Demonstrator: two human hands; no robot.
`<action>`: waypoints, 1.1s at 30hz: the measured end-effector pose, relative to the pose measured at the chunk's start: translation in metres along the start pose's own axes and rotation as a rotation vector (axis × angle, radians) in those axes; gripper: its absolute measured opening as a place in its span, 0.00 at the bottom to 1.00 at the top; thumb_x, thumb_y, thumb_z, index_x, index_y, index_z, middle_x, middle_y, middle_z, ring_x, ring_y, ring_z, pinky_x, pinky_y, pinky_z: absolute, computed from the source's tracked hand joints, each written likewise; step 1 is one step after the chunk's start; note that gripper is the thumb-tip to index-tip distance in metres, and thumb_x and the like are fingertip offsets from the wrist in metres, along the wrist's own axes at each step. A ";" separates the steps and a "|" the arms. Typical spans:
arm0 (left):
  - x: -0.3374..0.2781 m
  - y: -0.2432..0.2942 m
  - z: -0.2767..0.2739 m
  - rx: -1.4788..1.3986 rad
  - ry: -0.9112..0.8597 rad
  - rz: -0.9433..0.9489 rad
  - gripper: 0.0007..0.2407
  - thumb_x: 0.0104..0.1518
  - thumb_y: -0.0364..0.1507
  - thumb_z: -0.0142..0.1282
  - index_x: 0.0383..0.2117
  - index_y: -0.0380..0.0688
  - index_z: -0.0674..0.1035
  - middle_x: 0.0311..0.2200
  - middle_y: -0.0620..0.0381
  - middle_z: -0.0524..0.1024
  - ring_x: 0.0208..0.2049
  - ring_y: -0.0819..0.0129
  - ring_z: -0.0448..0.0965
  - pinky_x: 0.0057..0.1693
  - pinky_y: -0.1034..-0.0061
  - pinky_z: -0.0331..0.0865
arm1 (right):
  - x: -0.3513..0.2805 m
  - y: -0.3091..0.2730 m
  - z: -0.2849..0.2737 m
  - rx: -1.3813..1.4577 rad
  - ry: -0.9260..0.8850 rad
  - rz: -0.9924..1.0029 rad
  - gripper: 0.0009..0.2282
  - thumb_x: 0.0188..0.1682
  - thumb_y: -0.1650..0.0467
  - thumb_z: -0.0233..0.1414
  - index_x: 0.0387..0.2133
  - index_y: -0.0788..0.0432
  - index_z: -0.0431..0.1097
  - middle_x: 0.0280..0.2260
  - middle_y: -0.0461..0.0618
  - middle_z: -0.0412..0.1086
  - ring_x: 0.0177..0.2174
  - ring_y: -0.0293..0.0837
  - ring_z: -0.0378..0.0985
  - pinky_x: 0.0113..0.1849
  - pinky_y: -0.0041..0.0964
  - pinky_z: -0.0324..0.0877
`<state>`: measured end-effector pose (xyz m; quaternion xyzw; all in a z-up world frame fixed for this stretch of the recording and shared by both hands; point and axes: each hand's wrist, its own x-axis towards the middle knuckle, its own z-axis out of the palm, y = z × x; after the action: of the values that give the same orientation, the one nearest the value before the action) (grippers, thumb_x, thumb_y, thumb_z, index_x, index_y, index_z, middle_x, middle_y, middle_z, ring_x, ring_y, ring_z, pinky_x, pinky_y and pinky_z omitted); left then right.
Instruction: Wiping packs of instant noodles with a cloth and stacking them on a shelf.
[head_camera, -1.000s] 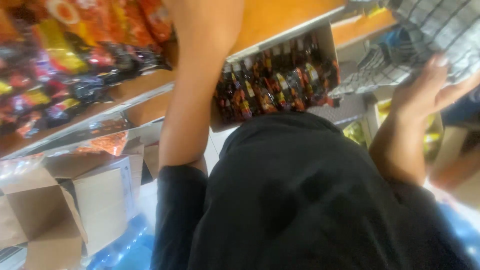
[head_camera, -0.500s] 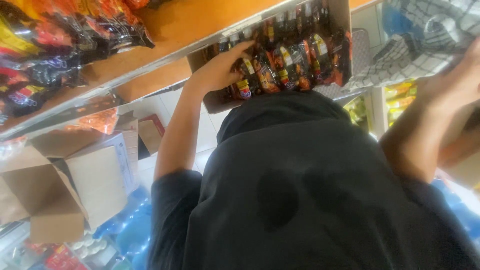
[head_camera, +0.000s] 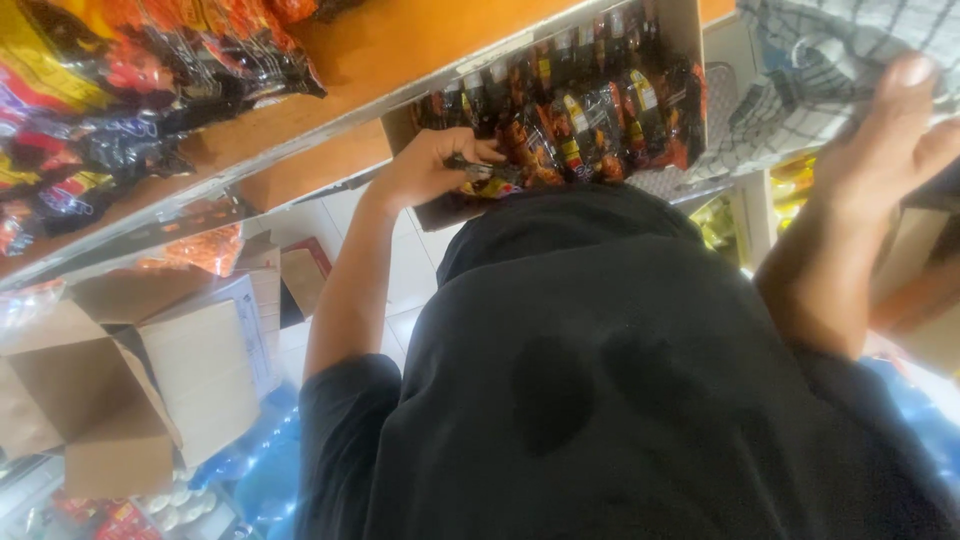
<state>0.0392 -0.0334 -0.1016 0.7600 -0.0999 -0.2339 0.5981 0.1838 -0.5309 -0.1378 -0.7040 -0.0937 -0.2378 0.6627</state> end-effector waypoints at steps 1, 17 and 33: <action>-0.001 0.024 0.004 0.007 -0.004 0.004 0.06 0.56 0.19 0.59 0.33 0.41 0.74 0.52 0.54 0.81 0.65 0.61 0.73 0.63 0.67 0.70 | 0.008 -0.033 0.020 0.001 0.008 -0.004 0.06 0.57 0.80 0.54 0.42 0.77 0.72 0.40 0.59 0.75 0.40 0.44 0.76 0.47 0.39 0.73; 0.090 0.176 0.069 -0.142 0.394 0.446 0.05 0.67 0.23 0.59 0.41 0.38 0.74 0.44 0.54 0.81 0.43 0.73 0.80 0.51 0.79 0.75 | 0.030 -0.168 0.113 0.291 -0.577 0.396 0.17 0.48 0.73 0.67 0.48 0.63 0.71 0.46 0.52 0.78 0.45 0.42 0.82 0.52 0.38 0.77; 0.103 0.187 0.084 -0.718 0.122 0.015 0.18 0.69 0.39 0.53 0.54 0.36 0.79 0.49 0.49 0.80 0.50 0.68 0.79 0.57 0.73 0.73 | 0.047 -0.141 0.037 0.072 -0.041 0.442 0.12 0.57 0.75 0.65 0.48 0.64 0.70 0.41 0.49 0.75 0.36 0.40 0.78 0.43 0.37 0.75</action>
<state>0.1128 -0.2001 0.0380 0.5132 0.0190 -0.2039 0.8335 0.1696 -0.4885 0.0083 -0.6879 0.0408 -0.0690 0.7213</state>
